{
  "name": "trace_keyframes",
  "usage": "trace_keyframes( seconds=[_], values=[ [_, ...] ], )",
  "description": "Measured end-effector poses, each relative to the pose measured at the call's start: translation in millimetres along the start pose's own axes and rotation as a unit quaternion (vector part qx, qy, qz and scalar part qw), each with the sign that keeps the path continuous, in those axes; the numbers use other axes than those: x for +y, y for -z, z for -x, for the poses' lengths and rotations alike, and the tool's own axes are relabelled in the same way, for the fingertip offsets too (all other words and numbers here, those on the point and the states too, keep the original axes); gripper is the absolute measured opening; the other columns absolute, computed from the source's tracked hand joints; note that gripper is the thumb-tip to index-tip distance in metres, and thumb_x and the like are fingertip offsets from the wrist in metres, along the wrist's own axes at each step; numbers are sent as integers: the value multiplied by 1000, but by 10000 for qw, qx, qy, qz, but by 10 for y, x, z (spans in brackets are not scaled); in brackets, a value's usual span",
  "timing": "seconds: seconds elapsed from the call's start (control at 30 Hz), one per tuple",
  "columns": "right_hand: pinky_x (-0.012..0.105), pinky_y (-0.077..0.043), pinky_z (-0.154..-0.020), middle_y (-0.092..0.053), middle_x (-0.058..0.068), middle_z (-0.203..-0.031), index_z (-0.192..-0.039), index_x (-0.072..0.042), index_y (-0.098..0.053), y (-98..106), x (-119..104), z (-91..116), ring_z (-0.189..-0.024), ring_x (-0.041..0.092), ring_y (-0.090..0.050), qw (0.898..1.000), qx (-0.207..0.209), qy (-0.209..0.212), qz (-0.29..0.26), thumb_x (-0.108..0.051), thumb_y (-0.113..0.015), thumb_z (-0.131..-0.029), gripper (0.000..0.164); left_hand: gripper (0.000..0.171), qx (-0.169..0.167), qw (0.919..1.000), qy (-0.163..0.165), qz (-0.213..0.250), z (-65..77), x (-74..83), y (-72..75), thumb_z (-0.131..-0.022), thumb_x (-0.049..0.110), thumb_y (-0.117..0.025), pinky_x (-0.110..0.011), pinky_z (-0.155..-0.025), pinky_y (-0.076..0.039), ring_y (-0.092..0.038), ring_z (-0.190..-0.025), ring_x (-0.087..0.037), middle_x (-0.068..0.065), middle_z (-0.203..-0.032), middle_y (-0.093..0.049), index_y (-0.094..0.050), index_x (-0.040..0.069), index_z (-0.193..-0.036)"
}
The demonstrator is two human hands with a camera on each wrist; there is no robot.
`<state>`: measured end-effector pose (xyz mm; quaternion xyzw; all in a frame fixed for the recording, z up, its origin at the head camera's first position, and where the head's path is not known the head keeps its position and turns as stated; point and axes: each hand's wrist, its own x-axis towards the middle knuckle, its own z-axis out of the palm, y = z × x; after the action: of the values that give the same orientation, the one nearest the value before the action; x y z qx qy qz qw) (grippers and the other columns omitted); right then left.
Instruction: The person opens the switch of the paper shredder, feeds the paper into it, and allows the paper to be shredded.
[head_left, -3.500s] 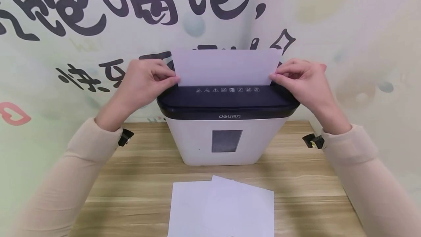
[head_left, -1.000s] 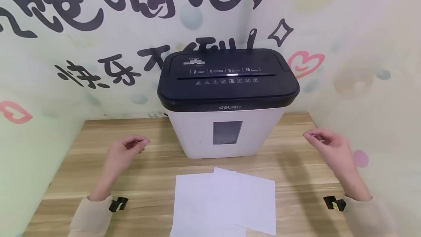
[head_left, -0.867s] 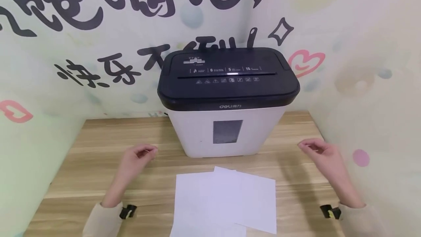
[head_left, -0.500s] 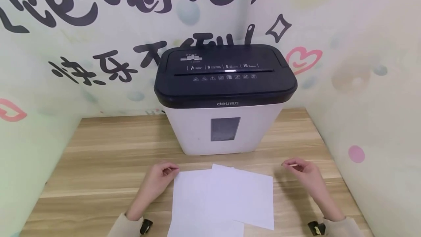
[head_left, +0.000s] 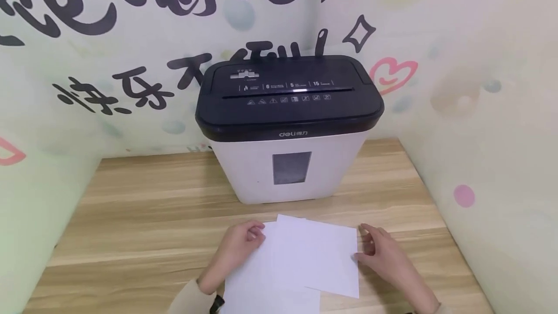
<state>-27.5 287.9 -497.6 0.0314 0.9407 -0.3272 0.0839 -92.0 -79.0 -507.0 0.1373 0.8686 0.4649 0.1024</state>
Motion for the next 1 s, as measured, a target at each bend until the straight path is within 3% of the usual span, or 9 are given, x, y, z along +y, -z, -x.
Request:
trace_keyframes(
  seconds=[0.1,0.23,0.43,0.57,0.77,0.93,1.0],
  values=[
    [29,-48,-64,-57,5,-99,-137,0,-53,-82,-29,-43,-78,13,-52,9979,10,236,600,-25,-87,-75,75,30,148,9907,-474,-1268,-120,20,-134,-83,12,-79,-23,-61,-48,-60,-70,-8,1,-85,-67,-70,5,-111],
    [28,-45,-60,-53,5,-94,-134,-3,-55,-138,-33,-87,-73,13,-48,9965,-11,193,813,-22,-88,-73,72,35,205,9803,-455,-1913,-239,34,-245,-77,19,-85,-23,-53,-41,-53,-67,-7,6,-80,-62,-70,12,-108],
    [30,-45,-60,-54,4,-94,-130,-5,-57,-131,-54,-138,-74,14,-48,9967,1,194,783,-19,-88,-72,68,48,81,9794,-190,-2011,-334,82,-250,-76,22,-86,-24,-50,-40,-51,-61,-7,7,-78,-62,-67,12,-119],
    [30,-45,-60,-54,4,-96,-125,-4,-57,-105,-80,-145,-75,15,-48,9968,-55,170,774,-19,-89,-70,66,58,-107,9782,-265,-2056,-380,103,-248,-75,19,-87,-25,-49,-39,-50,-62,-9,5,-77,-59,-63,14,-128],
    [35,-50,-71,-56,3,-98,-117,-3,-56,-120,-74,-157,-82,15,-52,9975,-16,205,674,-15,-90,-69,61,57,-266,9792,-356,-1982,-419,88,-259,-74,15,-86,-26,-50,-39,-49,-65,-10,3,-78,-56,-63,17,-126],
    [26,-49,-64,-58,-1,-82,-119,-4,-57,-161,-13,-166,-71,12,-54,9989,153,116,-417,-3,-84,-74,52,58,-371,9822,-399,-1800,-430,91,-258,-71,12,-87,-24,-52,-38,-47,-67,-9,4,-80,-54,-63,13,-124],
    [23,-48,-59,-58,-1,-76,-111,-4,-63,-163,16,-165,-67,10,-54,9951,308,51,-934,-1,-82,-77,39,59,-388,9837,-399,-1711,-429,85,-254,-71,11,-87,-23,-52,-37,-45,-66,-9,5,-80,-53,-63,12,-125]
  ],
)
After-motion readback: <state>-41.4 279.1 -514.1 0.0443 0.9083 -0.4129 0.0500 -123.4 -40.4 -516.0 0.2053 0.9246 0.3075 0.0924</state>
